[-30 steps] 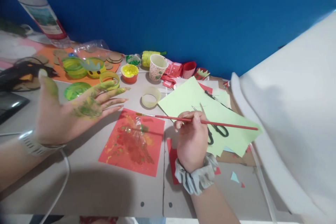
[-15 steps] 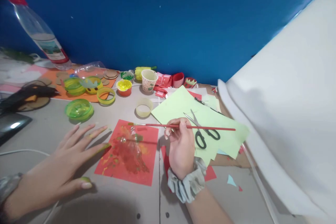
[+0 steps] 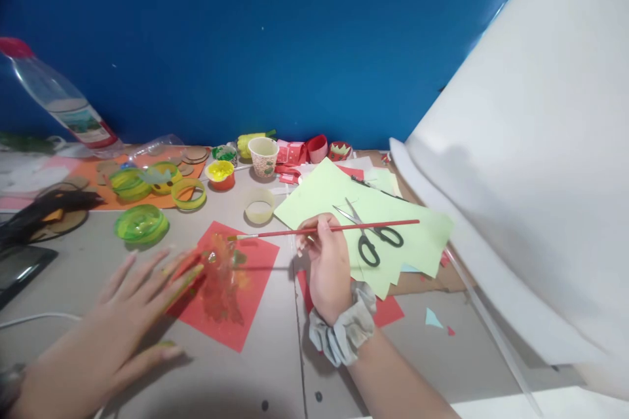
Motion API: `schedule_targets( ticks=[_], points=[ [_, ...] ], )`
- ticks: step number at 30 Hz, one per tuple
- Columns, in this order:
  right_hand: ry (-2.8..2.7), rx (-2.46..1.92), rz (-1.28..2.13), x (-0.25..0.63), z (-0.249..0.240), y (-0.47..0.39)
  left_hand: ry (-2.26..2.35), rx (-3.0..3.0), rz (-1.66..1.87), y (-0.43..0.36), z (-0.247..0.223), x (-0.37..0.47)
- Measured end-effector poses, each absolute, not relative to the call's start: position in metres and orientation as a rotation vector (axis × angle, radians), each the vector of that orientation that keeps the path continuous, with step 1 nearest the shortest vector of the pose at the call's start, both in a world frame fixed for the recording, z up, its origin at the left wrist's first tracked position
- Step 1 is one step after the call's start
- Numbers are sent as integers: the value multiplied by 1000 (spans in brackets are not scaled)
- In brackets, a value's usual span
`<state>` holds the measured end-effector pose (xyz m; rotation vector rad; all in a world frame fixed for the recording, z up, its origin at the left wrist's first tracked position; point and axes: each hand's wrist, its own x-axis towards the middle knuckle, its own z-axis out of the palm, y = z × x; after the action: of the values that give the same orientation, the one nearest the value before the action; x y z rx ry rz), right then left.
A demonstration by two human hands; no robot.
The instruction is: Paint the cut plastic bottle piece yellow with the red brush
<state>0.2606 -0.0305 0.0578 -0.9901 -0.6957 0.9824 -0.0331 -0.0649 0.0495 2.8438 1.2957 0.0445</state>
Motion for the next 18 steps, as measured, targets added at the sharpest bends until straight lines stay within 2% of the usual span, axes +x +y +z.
schedule_targets(
  ticks=[6, 12, 18],
  points=[
    [-716, -998, 989, 261, 56, -31, 1056, 2540, -426, -82, 56, 16],
    [-735, -1008, 1002, 260, 55, -34, 1064, 2622, -113, -88, 31, 17],
    [-723, -1000, 1003, 260, 54, -33, 1123, 2636, -270, -92, 28, 21]
  ],
)
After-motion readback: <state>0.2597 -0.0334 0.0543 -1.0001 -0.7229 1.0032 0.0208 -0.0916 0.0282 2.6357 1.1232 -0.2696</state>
